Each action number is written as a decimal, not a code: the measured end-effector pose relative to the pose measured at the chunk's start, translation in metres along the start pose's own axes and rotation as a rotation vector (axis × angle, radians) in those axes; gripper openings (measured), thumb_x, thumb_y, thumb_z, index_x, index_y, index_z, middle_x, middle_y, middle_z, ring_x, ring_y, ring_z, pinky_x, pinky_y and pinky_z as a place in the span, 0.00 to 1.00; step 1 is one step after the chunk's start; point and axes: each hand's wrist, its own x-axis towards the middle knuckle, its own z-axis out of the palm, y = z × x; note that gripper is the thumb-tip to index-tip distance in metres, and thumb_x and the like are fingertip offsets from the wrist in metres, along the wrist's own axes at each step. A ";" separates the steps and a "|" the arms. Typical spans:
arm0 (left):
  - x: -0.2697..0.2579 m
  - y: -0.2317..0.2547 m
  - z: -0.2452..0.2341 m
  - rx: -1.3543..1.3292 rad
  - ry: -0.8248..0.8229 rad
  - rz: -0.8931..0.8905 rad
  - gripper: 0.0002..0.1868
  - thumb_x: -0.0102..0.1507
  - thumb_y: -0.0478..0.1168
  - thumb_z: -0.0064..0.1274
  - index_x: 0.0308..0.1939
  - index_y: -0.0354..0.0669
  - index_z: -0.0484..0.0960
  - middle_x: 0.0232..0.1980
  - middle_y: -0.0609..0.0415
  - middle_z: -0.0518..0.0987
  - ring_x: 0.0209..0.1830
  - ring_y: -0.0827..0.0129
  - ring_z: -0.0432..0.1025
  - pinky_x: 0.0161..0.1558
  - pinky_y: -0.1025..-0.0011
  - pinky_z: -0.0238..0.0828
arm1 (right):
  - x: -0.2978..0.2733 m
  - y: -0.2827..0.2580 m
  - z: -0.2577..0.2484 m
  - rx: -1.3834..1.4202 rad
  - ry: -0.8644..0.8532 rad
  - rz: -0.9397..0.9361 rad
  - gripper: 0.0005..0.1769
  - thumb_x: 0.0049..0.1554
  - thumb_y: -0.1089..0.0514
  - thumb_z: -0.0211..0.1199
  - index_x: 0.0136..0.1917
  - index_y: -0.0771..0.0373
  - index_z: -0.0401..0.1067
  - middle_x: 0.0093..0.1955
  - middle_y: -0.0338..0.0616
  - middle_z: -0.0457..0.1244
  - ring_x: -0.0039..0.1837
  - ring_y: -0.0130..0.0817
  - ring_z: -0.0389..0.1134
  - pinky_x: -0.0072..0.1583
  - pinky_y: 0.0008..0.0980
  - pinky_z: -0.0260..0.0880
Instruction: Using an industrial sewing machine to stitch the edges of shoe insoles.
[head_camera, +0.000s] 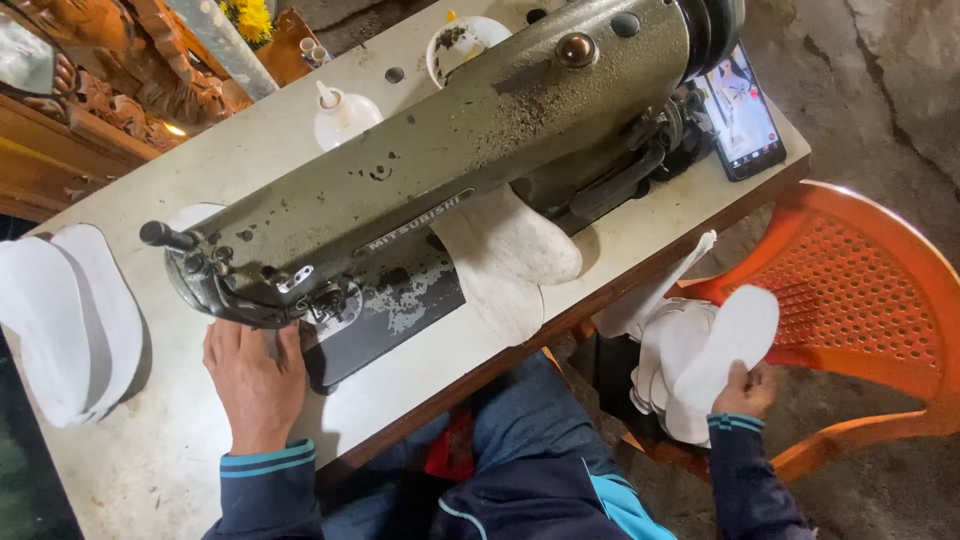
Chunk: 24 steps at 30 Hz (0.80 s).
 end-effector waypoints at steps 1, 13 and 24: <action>0.001 0.006 -0.005 -0.001 0.001 -0.002 0.11 0.72 0.37 0.50 0.55 0.35 0.78 0.58 0.39 0.77 0.63 0.44 0.68 0.69 0.45 0.59 | -0.006 -0.032 0.002 0.000 -0.002 -0.002 0.12 0.69 0.63 0.57 0.64 0.71 0.67 0.59 0.58 0.66 0.58 0.45 0.68 0.59 0.45 0.69; -0.043 0.040 -0.024 -0.238 0.111 -0.060 0.33 0.66 0.41 0.57 0.73 0.34 0.67 0.75 0.27 0.65 0.76 0.34 0.60 0.75 0.46 0.57 | -0.165 -0.353 0.068 0.256 -0.647 -0.338 0.35 0.61 0.64 0.56 0.80 0.70 0.52 0.82 0.58 0.51 0.59 0.39 0.68 0.56 0.31 0.76; -0.056 0.045 -0.038 -0.320 -0.030 0.179 0.24 0.70 0.35 0.51 0.71 0.52 0.72 0.78 0.46 0.66 0.80 0.44 0.58 0.67 0.44 0.65 | -0.214 -0.465 0.132 0.215 -1.366 -0.054 0.23 0.63 0.54 0.55 0.68 0.62 0.74 0.27 0.33 0.53 0.29 0.23 0.44 0.34 0.27 0.46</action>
